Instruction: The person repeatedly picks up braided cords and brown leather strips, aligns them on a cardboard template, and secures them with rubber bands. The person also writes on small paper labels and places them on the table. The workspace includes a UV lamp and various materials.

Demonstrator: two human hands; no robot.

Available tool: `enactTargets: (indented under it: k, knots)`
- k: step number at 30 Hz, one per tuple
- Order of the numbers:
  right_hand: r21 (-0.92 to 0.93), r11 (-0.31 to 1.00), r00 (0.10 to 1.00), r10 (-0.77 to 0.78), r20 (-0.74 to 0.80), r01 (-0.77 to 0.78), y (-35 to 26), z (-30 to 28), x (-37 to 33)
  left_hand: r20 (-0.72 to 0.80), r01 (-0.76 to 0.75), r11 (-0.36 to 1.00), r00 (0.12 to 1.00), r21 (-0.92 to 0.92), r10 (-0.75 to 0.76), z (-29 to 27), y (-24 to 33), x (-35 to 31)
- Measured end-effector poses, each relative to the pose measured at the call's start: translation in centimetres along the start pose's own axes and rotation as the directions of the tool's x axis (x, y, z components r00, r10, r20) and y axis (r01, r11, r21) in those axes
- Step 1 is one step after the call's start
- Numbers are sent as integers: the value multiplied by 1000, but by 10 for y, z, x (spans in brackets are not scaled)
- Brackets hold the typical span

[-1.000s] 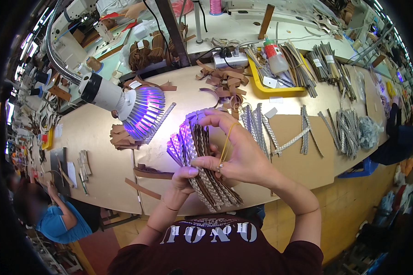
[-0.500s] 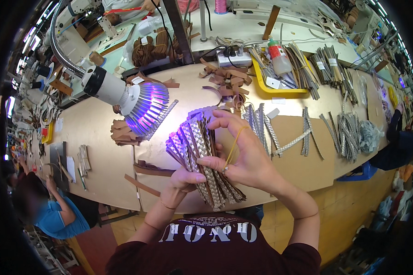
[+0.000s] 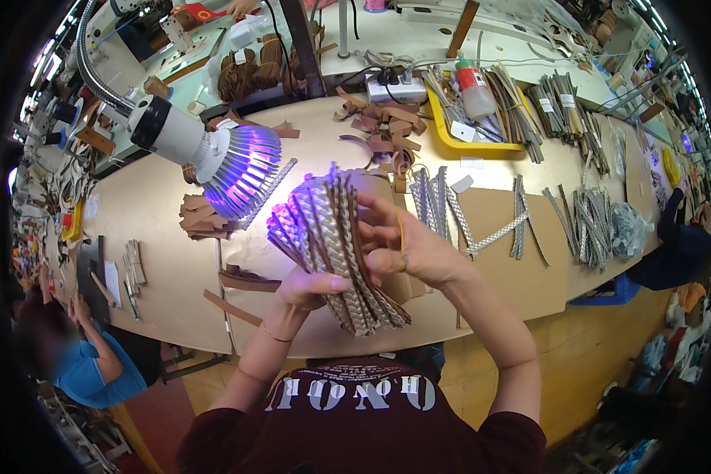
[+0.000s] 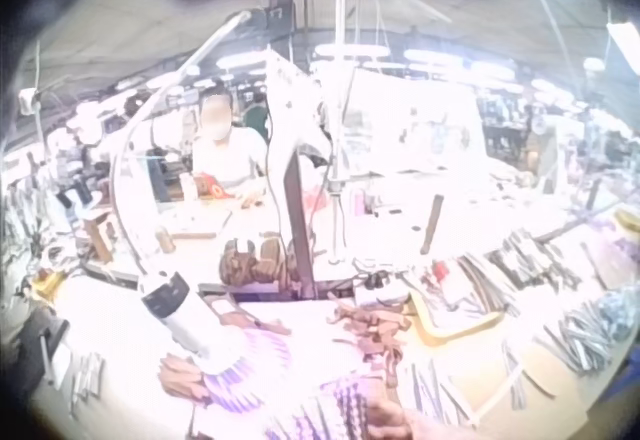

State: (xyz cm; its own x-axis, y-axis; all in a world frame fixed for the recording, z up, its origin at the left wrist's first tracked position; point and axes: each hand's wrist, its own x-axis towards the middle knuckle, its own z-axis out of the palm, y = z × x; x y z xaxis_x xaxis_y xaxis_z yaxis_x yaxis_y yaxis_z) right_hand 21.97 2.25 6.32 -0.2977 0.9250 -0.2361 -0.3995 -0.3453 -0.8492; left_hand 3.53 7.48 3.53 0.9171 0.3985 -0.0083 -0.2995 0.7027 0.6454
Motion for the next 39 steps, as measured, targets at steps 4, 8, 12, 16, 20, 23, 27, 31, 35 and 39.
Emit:
enactTargets:
  k: [4,8,12,16,20,23,27,31,35,39]
  knots:
    - [15,999,999,-42,-16,42,2,-4,-3,28,76,994,997,83,-78,13,11,1]
    - [78,997,999,10,45,-14,-12,-9,-9,-19,124,926,992,357,-126,20,17,-2]
    - [-120,983,974,-114,193,139,-30,-4,1,-10,136,862,989,488,-150,28,15,-3]
    - [-318,941,880,52,472,115,-83,-14,15,-15,284,768,941,574,-337,41,20,-6]
    - [-741,625,555,537,635,244,-100,10,52,0,305,584,886,752,-464,55,26,4]
    - [-809,543,438,685,582,225,-107,41,67,-22,371,522,830,768,-557,62,31,9]
    - [-811,340,507,647,569,475,-114,79,58,6,368,579,840,728,-542,64,37,4]
    - [-763,-40,690,460,559,645,-102,110,25,-30,345,668,900,659,-435,63,37,-2]
    - [-771,-292,818,84,568,566,-99,117,-16,-217,258,822,961,507,-168,55,30,-16]
    - [-931,-149,791,-494,362,332,-90,93,-69,-321,75,969,947,236,5,21,30,-54]
